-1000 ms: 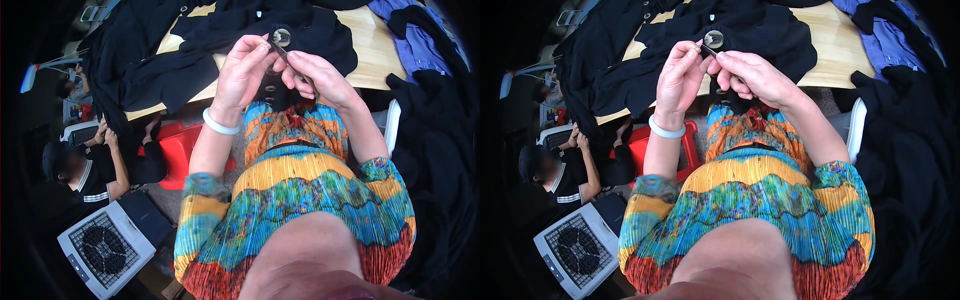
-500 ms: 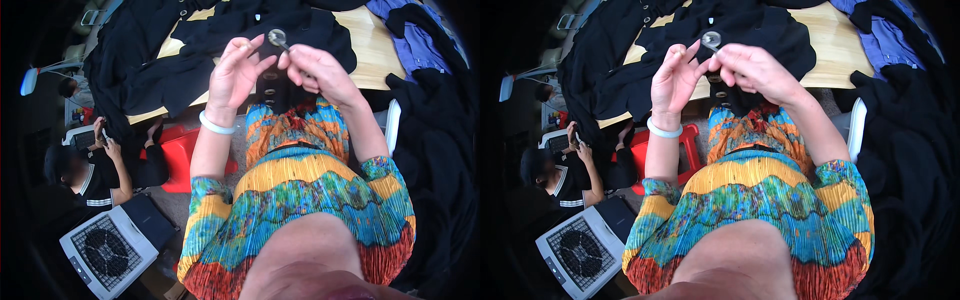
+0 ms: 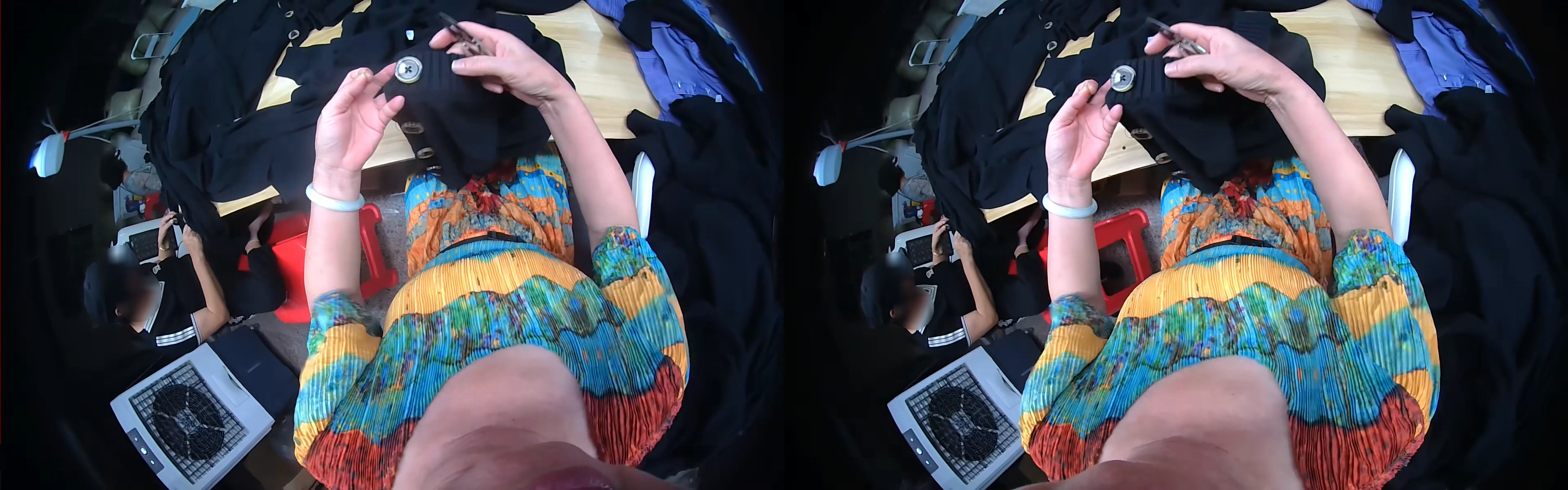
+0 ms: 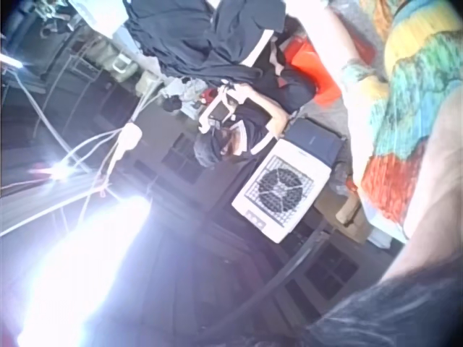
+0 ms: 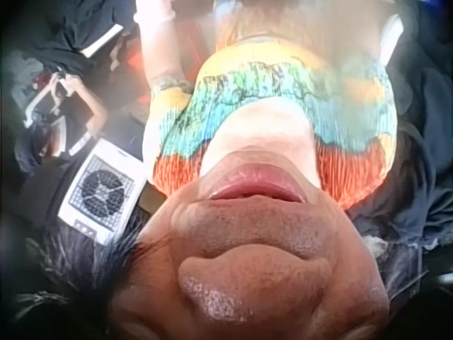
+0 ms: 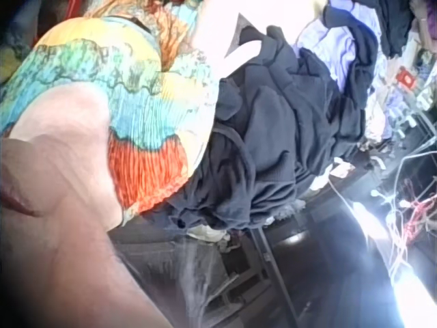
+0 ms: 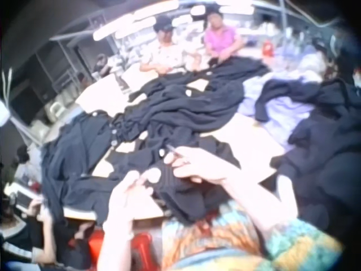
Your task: Trimming loose threads from buttons on black clothing items using small scissors.
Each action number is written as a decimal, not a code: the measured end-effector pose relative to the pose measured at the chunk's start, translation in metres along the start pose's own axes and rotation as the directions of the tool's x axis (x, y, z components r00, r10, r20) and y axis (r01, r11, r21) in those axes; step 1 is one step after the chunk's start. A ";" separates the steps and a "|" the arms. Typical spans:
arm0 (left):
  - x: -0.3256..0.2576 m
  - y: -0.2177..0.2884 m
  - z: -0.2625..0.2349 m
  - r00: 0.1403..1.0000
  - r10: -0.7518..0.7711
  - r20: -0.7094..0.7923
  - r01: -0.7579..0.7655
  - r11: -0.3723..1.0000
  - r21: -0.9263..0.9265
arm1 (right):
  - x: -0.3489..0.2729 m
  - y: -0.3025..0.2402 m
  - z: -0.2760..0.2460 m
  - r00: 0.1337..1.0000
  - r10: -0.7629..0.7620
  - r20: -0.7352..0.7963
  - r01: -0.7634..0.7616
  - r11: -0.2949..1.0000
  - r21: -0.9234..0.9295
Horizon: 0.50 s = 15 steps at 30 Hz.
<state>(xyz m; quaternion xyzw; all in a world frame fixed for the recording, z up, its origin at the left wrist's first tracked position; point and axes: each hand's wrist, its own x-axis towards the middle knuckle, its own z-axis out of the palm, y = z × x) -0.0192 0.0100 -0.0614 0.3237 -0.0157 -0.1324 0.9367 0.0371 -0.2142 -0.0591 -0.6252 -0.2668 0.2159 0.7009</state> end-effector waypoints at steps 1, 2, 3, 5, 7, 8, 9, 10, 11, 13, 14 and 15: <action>0.003 -0.003 -0.007 0.999 -0.033 0.019 0.033 0.999 0.015 | -0.002 -0.002 -0.002 0.999 -0.014 -0.044 0.016 0.998 0.055; 0.004 -0.005 -0.010 0.998 -0.060 0.034 0.059 0.998 0.031 | -0.003 -0.005 -0.002 0.999 -0.013 -0.040 0.015 0.998 0.055; 0.005 -0.010 -0.013 0.993 -0.096 0.066 0.096 0.995 0.004 | -0.004 -0.007 -0.002 0.998 -0.030 -0.054 0.034 0.997 0.073; 0.004 -0.023 -0.011 0.980 -0.167 0.110 0.154 0.981 0.115 | -0.005 -0.009 -0.008 0.998 -0.043 -0.037 0.047 0.990 0.130; 0.004 -0.035 -0.012 0.982 -0.186 0.019 0.176 0.953 0.246 | -0.006 -0.012 -0.010 0.989 -0.023 -0.143 0.042 0.991 0.127; 0.005 -0.042 -0.018 0.981 -0.193 0.014 0.182 0.946 0.267 | -0.007 -0.020 -0.012 0.990 -0.011 -0.143 0.029 0.992 0.124; 0.001 -0.043 -0.021 0.981 -0.190 0.022 0.178 0.949 0.260 | -0.008 -0.037 -0.009 0.980 0.042 -0.195 0.002 0.976 0.219; -0.007 -0.043 -0.021 0.983 -0.184 0.004 0.177 0.952 0.251 | -0.008 -0.044 -0.005 0.966 0.100 -0.240 -0.021 0.950 0.312; -0.007 -0.043 -0.013 0.980 -0.201 -0.015 0.195 0.926 0.324 | -0.009 -0.037 -0.014 0.961 0.077 -0.267 0.029 0.928 0.372; -0.008 -0.034 0.012 0.978 -0.208 0.019 0.187 0.915 0.358 | -0.015 -0.039 -0.026 0.922 0.065 -0.381 0.095 0.918 0.386; -0.006 -0.031 0.020 0.980 -0.186 0.067 0.150 0.922 0.357 | -0.016 -0.034 -0.031 0.917 0.066 -0.393 0.098 0.919 0.382; -0.007 -0.027 0.029 0.982 -0.153 0.107 0.106 0.929 0.355 | -0.014 -0.028 -0.036 0.915 0.062 -0.398 0.111 0.911 0.396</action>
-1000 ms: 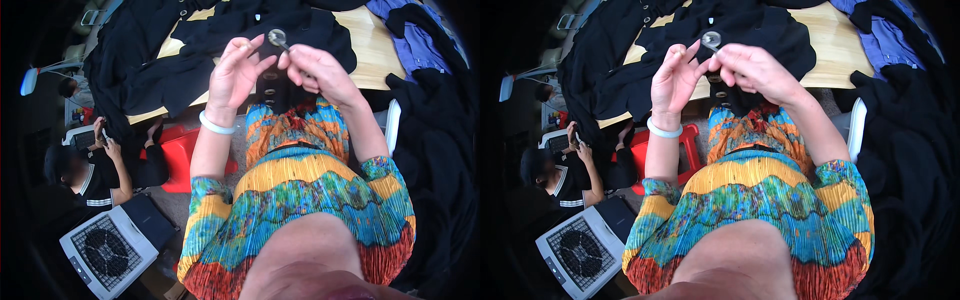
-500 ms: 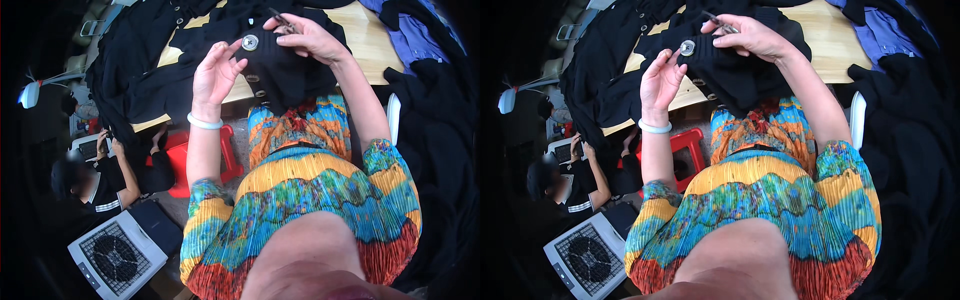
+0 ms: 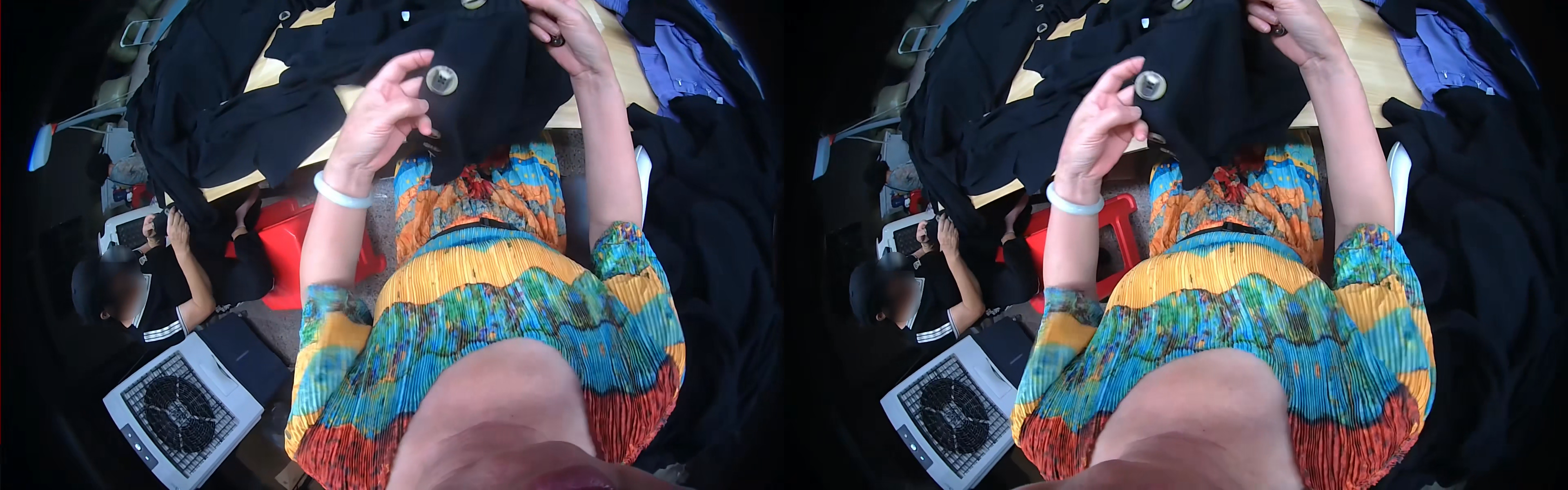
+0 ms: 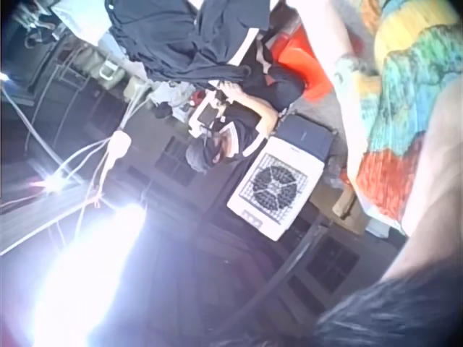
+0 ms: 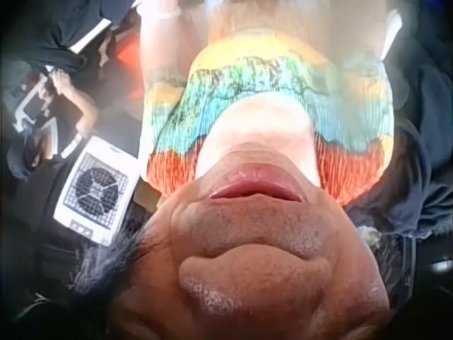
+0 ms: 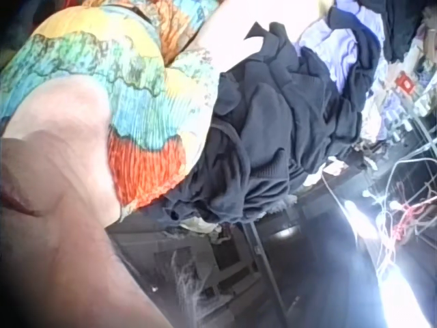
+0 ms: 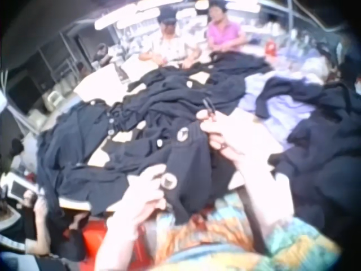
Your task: Trimming loose threads from buttons on black clothing items using small scissors.
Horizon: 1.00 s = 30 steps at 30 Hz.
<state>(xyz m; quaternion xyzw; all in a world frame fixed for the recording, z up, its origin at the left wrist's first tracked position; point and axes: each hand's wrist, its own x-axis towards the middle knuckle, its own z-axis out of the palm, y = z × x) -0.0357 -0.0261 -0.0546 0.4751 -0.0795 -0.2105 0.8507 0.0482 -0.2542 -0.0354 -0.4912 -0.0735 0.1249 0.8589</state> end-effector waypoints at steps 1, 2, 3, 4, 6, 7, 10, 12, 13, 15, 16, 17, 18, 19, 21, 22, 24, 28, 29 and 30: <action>0.000 0.007 0.009 0.999 0.034 -0.014 -0.034 0.999 0.000 | 0.002 0.002 -0.004 1.000 -0.007 -0.005 0.008 1.000 0.020; -0.003 0.011 0.009 0.997 0.071 -0.020 -0.071 0.997 0.006 | 0.003 0.005 0.001 1.000 -0.001 0.005 0.001 1.000 0.022; -0.004 0.014 0.009 0.994 0.096 -0.046 -0.096 0.995 0.010 | 0.002 0.007 0.007 0.998 0.043 -0.046 -0.045 0.998 -0.039; -0.005 0.015 0.008 0.990 0.121 -0.070 -0.120 0.993 0.015 | 0.003 0.009 0.011 0.992 0.082 -0.099 -0.092 0.991 -0.099; -0.005 0.015 0.005 0.988 0.141 -0.061 -0.141 0.990 0.019 | 0.003 0.016 0.005 0.990 0.097 -0.106 -0.108 0.989 -0.100; -0.004 0.015 0.007 0.985 0.139 -0.100 -0.139 0.990 -0.001 | 0.003 0.020 0.002 0.993 0.065 -0.095 -0.083 0.978 -0.192; -0.007 0.012 0.002 0.975 0.144 -0.168 -0.150 0.988 -0.024 | -0.010 0.007 0.028 0.976 0.080 -0.205 -0.183 0.810 -0.557; -0.002 0.010 0.002 0.973 0.138 -0.186 -0.144 0.989 -0.020 | -0.007 0.020 0.024 0.846 -0.509 0.157 0.301 0.214 -0.929; 0.000 0.009 0.002 0.973 0.138 -0.184 -0.144 0.989 -0.021 | -0.011 0.017 0.019 0.945 -0.328 0.009 0.199 0.550 -0.812; 0.000 0.009 0.000 0.963 0.164 -0.212 -0.174 0.984 -0.027 | -0.020 0.005 0.034 0.989 -0.145 -0.010 0.091 0.666 -0.740; -0.001 0.008 0.000 0.963 0.164 -0.212 -0.174 0.984 -0.026 | -0.021 0.020 0.031 0.969 -0.217 0.114 0.238 0.722 -0.650; -0.003 0.007 0.001 0.949 0.185 -0.256 -0.195 0.981 -0.015 | -0.022 0.037 0.027 0.926 -0.300 0.229 0.377 0.757 -0.534; -0.002 0.005 0.001 0.935 0.200 -0.294 -0.212 0.977 -0.007 | -0.030 0.040 0.036 0.951 -0.246 0.189 0.310 0.779 -0.545; 0.000 0.002 0.001 0.936 0.198 -0.290 -0.210 0.978 -0.010 | -0.035 0.041 0.043 0.956 -0.222 0.189 0.291 0.785 -0.548; 0.003 -0.004 0.002 0.930 0.238 -0.279 -0.234 0.971 0.049 | -0.037 0.052 0.049 0.944 -0.291 0.156 0.316 0.656 -0.685; 0.002 -0.007 0.004 0.934 0.231 -0.272 -0.217 0.973 0.079 | -0.038 0.058 0.049 0.937 -0.312 0.154 0.324 0.622 -0.713; 0.002 -0.011 0.006 0.937 0.234 -0.260 -0.224 0.972 0.069 | -0.038 0.067 0.052 0.931 -0.337 0.142 0.332 0.615 -0.715; 0.002 -0.014 -0.004 0.922 0.147 -0.358 -0.164 0.986 -0.019 | -0.040 0.075 0.053 0.950 -0.288 0.123 0.283 0.618 -0.734; 0.001 -0.014 -0.005 0.916 0.149 -0.374 -0.149 0.988 0.027 | -0.040 0.076 0.053 0.950 -0.286 0.127 0.285 0.620 -0.731; -0.001 -0.013 -0.004 0.914 0.151 -0.378 -0.151 0.988 0.029 | -0.040 0.078 0.053 0.937 -0.313 0.152 0.317 0.590 -0.742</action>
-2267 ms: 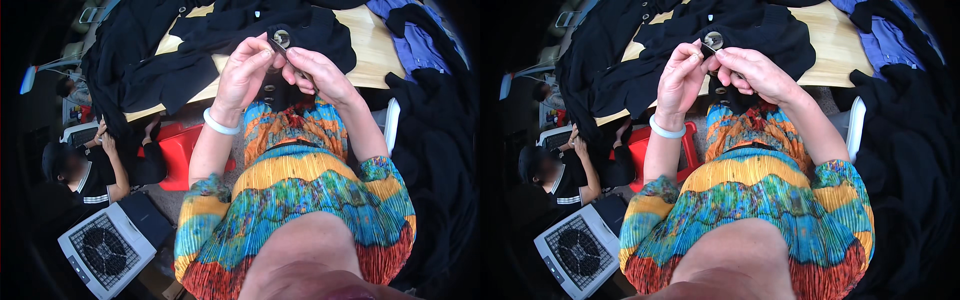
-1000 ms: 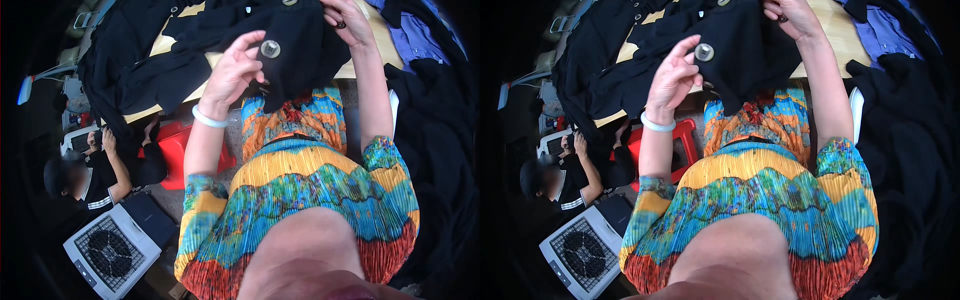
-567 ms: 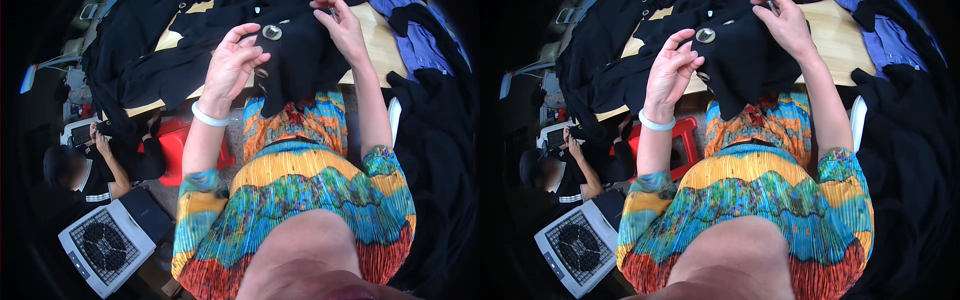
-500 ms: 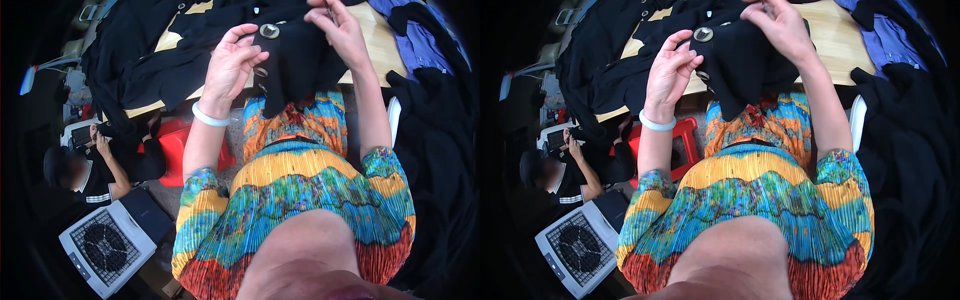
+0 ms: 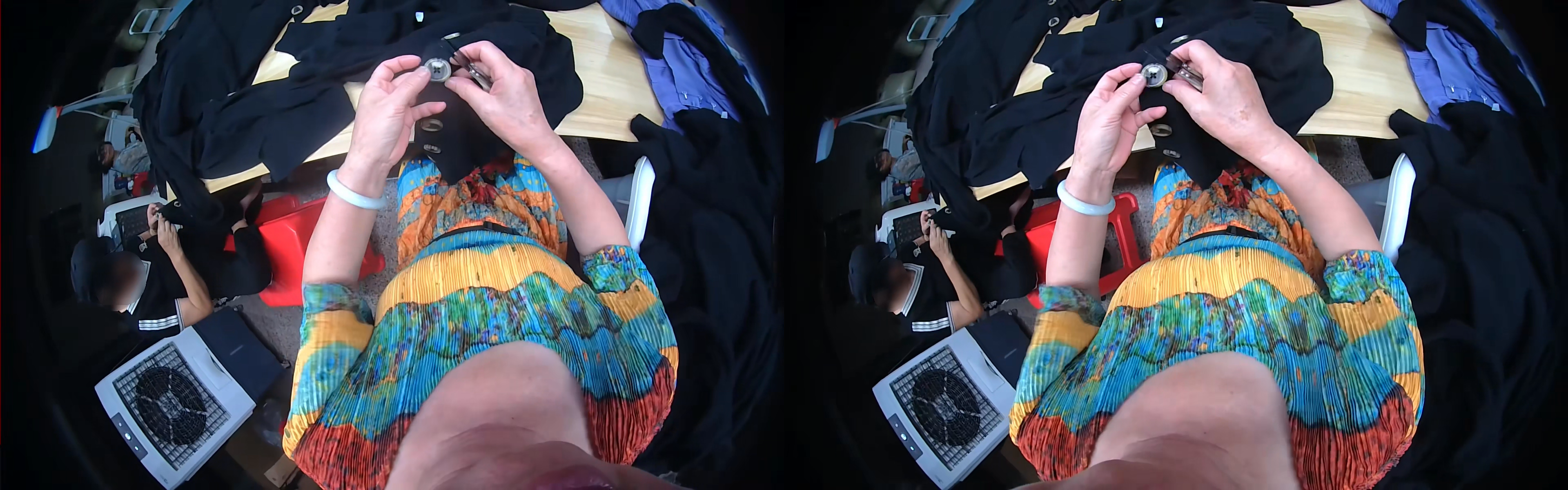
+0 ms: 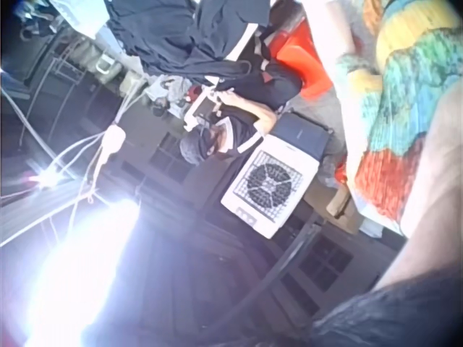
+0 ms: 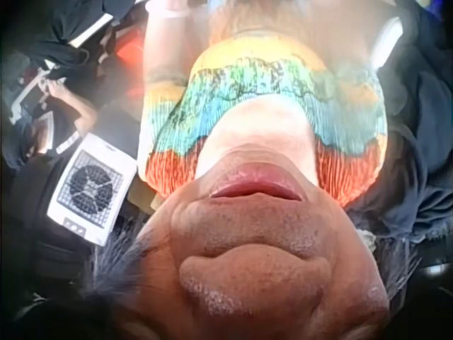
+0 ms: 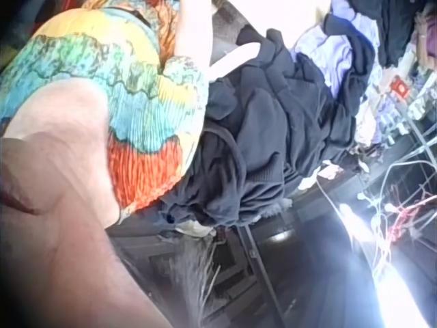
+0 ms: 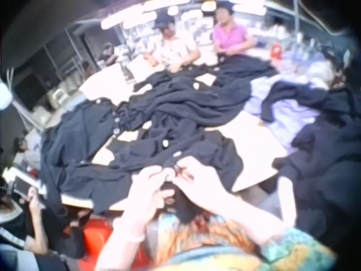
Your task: Trimming loose threads from buttons on black clothing items using small scissors.
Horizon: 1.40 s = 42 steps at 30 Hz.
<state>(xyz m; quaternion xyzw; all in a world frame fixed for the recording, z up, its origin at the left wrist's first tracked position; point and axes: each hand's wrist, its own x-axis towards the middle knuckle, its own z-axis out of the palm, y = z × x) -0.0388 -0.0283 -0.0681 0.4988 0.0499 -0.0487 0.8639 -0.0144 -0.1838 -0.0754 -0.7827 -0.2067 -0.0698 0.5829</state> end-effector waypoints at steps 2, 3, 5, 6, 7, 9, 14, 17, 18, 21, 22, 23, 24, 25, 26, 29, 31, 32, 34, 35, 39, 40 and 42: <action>-0.001 0.001 0.001 0.998 -0.049 -0.042 0.052 0.995 0.084 | 0.000 0.001 0.001 0.999 -0.036 -0.007 0.036 0.999 -0.028; 0.000 0.000 0.000 0.998 -0.052 -0.039 0.055 0.995 0.082 | 0.000 0.002 0.001 0.997 -0.075 -0.012 0.073 0.994 -0.085; 0.000 -0.001 -0.003 0.994 -0.102 -0.047 0.104 0.994 0.043 | 0.000 0.003 0.000 0.994 -0.113 -0.014 0.109 0.984 -0.141; 0.000 -0.001 -0.004 0.990 -0.133 -0.044 0.134 0.990 0.033 | 0.001 0.003 -0.003 0.994 -0.105 0.012 0.105 0.985 -0.134; 0.000 -0.002 -0.007 0.990 -0.134 -0.044 0.136 0.990 0.034 | 0.002 0.004 -0.004 0.995 -0.097 0.037 0.101 0.987 -0.128; 0.000 -0.006 -0.013 0.989 -0.148 0.027 0.148 0.989 0.014 | 0.004 0.009 -0.005 0.995 -0.079 0.054 0.080 0.996 -0.028; -0.004 0.001 -0.013 0.982 -0.155 0.108 0.148 0.986 0.078 | 0.009 0.003 -0.013 0.905 0.221 0.363 -0.358 0.858 0.368; -0.002 0.004 -0.013 0.970 -0.198 0.141 0.178 0.974 0.141 | 0.010 0.011 -0.016 0.846 0.314 0.432 -0.511 0.711 0.484; -0.001 0.004 -0.013 0.964 -0.224 0.145 0.196 0.963 0.185 | 0.011 0.011 -0.017 0.820 0.329 0.468 -0.560 0.632 0.536; 0.000 0.003 -0.014 0.959 -0.272 0.074 0.236 0.919 0.317 | 0.012 0.014 -0.016 0.803 0.344 0.487 -0.586 0.605 0.539; 0.001 -0.001 -0.015 0.964 -0.257 0.067 0.218 0.909 0.354 | 0.012 0.017 -0.015 0.801 0.340 0.494 -0.587 0.612 0.531; 0.002 -0.004 -0.018 0.964 -0.258 0.067 0.219 0.909 0.354 | 0.012 0.019 -0.013 0.800 0.340 0.494 -0.587 0.611 0.531; 0.003 -0.007 -0.020 0.960 -0.268 0.074 0.212 0.877 0.431 | 0.012 0.021 -0.010 0.812 0.339 0.476 -0.565 0.660 0.495; 0.003 -0.008 -0.021 0.957 -0.279 0.080 0.202 0.839 0.505 | 0.011 0.023 -0.008 0.823 0.336 0.457 -0.541 0.706 0.456; 0.002 -0.008 -0.020 0.958 -0.280 0.059 0.205 0.815 0.542 | 0.010 0.024 -0.005 0.830 0.333 0.448 -0.526 0.734 0.429; 0.002 -0.010 -0.018 0.960 -0.277 0.030 0.192 0.736 0.649 | 0.010 0.018 -0.003 0.856 0.303 0.418 -0.456 0.825 0.334; 0.003 -0.012 -0.020 0.957 -0.288 0.022 0.221 0.780 0.586 | 0.008 0.023 0.001 0.895 0.250 0.369 -0.372 0.876 0.308; 0.003 -0.012 -0.022 0.955 -0.296 0.015 0.246 0.819 0.518 | 0.008 0.023 0.003 0.927 0.189 0.323 -0.283 0.919 0.275; 0.002 -0.008 -0.025 0.948 -0.317 0.011 0.300 0.907 0.296 | 0.008 0.019 -0.003 0.925 0.251 0.285 -0.294 0.948 0.121; 0.002 -0.006 -0.029 0.937 -0.348 0.015 0.335 0.912 0.236 | 0.006 0.020 -0.004 0.933 0.232 0.274 -0.275 0.952 0.130; -0.006 -0.001 -0.034 0.926 -0.373 0.058 0.361 0.920 0.151 | -0.008 0.015 -0.019 0.840 0.262 0.474 -0.319 0.947 0.041; -0.009 0.001 -0.033 0.926 -0.374 0.058 0.363 0.921 0.141 | -0.008 0.014 -0.019 0.838 0.262 0.478 -0.320 0.946 0.042; -0.010 0.000 -0.032 0.923 -0.380 0.063 0.370 0.920 0.132 | -0.008 0.014 -0.022 0.761 0.287 0.582 -0.268 0.956 -0.121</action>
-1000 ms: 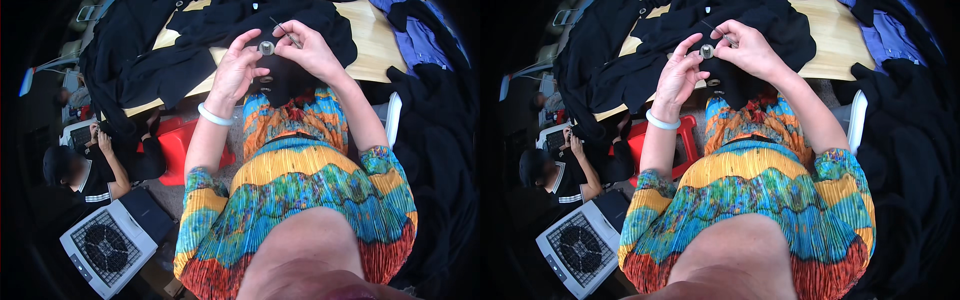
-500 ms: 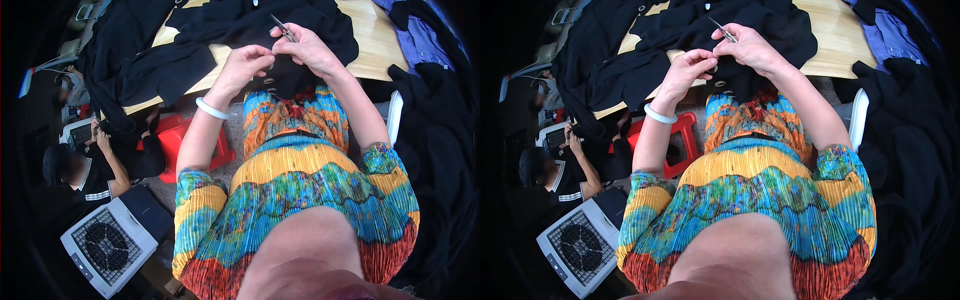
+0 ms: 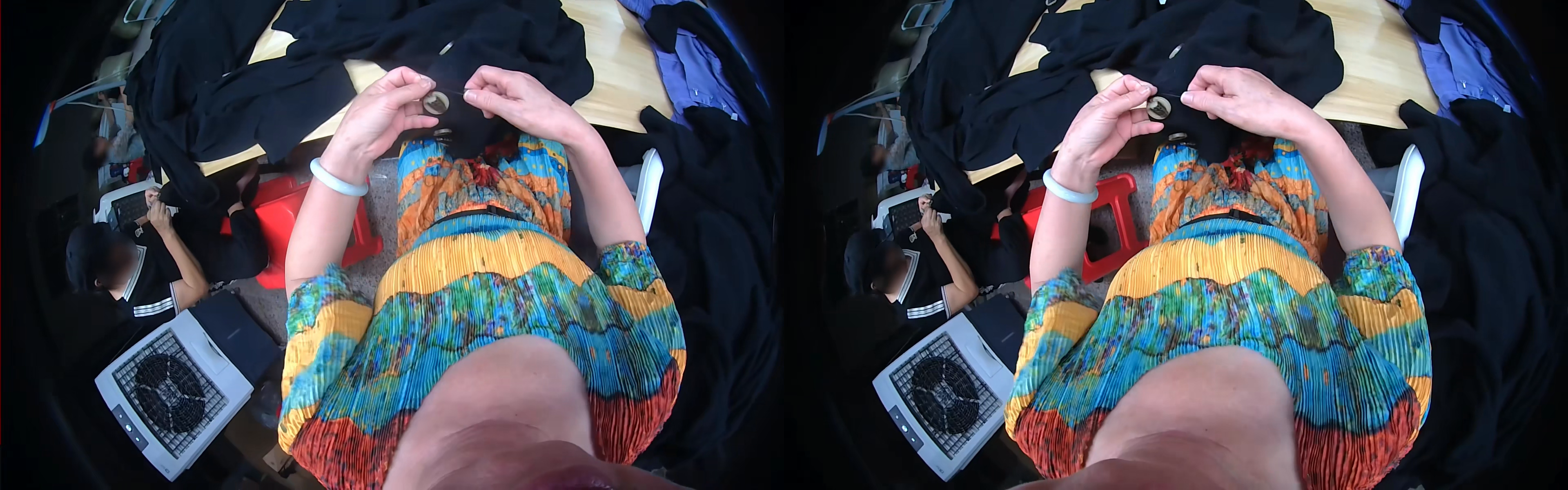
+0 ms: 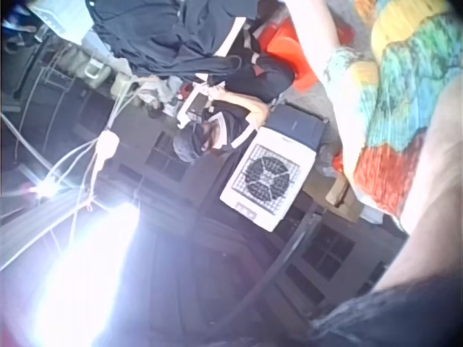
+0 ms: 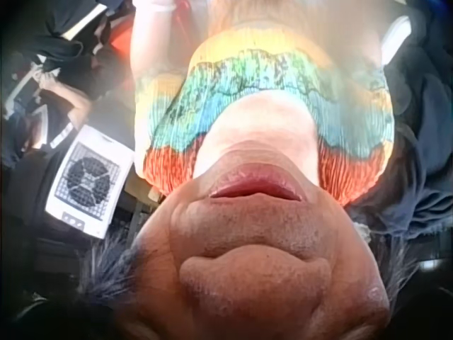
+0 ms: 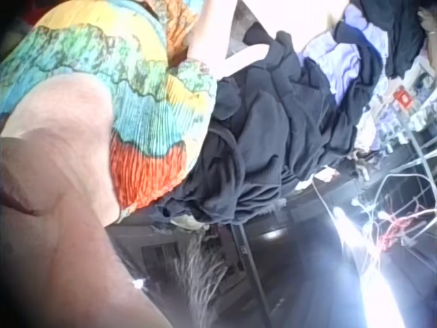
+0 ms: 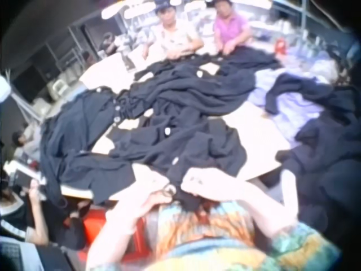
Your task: Trimming loose threads from buttons on black clothing items using small scissors.
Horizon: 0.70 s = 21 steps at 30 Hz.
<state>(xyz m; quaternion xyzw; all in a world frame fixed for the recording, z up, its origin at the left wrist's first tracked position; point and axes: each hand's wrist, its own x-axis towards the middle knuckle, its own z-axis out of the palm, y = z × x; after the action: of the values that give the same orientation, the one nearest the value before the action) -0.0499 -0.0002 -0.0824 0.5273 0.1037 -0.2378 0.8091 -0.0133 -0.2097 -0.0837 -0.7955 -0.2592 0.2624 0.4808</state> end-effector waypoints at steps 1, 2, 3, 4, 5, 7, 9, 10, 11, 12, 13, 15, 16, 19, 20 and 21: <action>0.000 -0.001 0.001 1.000 0.002 -0.004 -0.002 1.000 0.001 | 0.000 0.002 0.001 1.000 -0.019 -0.013 0.018 1.000 -0.011; -0.001 0.000 0.002 1.000 0.007 -0.010 -0.007 1.000 0.002 | 0.002 0.003 0.001 1.000 -0.019 -0.011 0.019 1.000 -0.010; -0.002 0.000 0.002 1.000 0.007 -0.012 -0.007 1.000 0.002 | 0.003 0.002 0.000 0.999 -0.037 0.034 0.036 0.999 0.039; -0.003 0.000 0.002 1.000 0.002 0.003 -0.002 1.000 0.007 | 0.003 0.002 -0.001 0.995 -0.057 0.077 0.050 0.995 0.088; -0.003 0.000 0.002 1.000 -0.004 0.020 0.004 1.000 0.012 | 0.003 0.000 -0.003 0.996 -0.056 0.077 0.049 0.995 0.088; -0.004 0.001 0.005 1.000 -0.008 0.027 0.006 0.998 0.056 | 0.003 -0.003 -0.006 0.991 -0.039 0.125 0.032 0.998 0.061; -0.006 0.002 0.005 1.000 -0.009 0.028 0.006 0.995 0.101 | 0.003 -0.003 -0.005 0.987 -0.066 0.147 0.054 0.995 0.082; -0.005 0.003 0.005 0.997 -0.038 0.075 0.031 0.995 0.091 | 0.004 -0.002 -0.005 0.982 -0.091 0.168 0.074 0.992 0.103; -0.004 0.003 0.004 0.991 -0.064 0.121 0.054 0.995 0.081 | 0.004 -0.002 -0.004 0.981 -0.092 0.170 0.075 0.992 0.103; -0.003 0.004 0.004 0.991 -0.063 0.119 0.054 0.995 0.081 | 0.005 -0.001 -0.002 0.975 -0.119 0.186 0.099 0.989 0.114; -0.002 0.004 0.005 0.986 -0.082 0.144 0.075 0.996 0.054 | 0.006 0.000 -0.001 0.969 -0.145 0.201 0.122 0.985 0.125; 0.000 0.004 0.004 0.980 -0.103 0.171 0.099 0.995 0.029 | 0.006 0.001 -0.001 0.967 -0.147 0.209 0.120 0.983 0.135; 0.001 0.003 0.003 0.977 -0.114 0.182 0.114 0.993 0.013 | 0.006 0.002 -0.001 0.964 -0.150 0.218 0.120 0.982 0.146; 0.002 0.004 0.003 0.970 -0.131 0.206 0.134 0.991 -0.001 | 0.005 0.000 -0.006 0.933 -0.072 0.352 -0.058 0.937 0.345; 0.002 0.004 0.004 0.967 -0.134 0.215 0.137 0.991 0.001 | 0.005 0.002 -0.006 0.933 -0.072 0.353 -0.058 0.937 0.345; 0.002 0.005 0.004 0.968 -0.135 0.214 0.138 0.990 0.000 | 0.005 0.005 -0.006 0.927 -0.074 0.367 -0.085 0.914 0.397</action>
<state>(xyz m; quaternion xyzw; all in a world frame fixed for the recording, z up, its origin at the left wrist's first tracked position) -0.0465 -0.0026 -0.0776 0.4845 0.0539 -0.3472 0.8011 -0.0045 -0.2119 -0.0869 -0.6142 -0.2835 0.4585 0.5763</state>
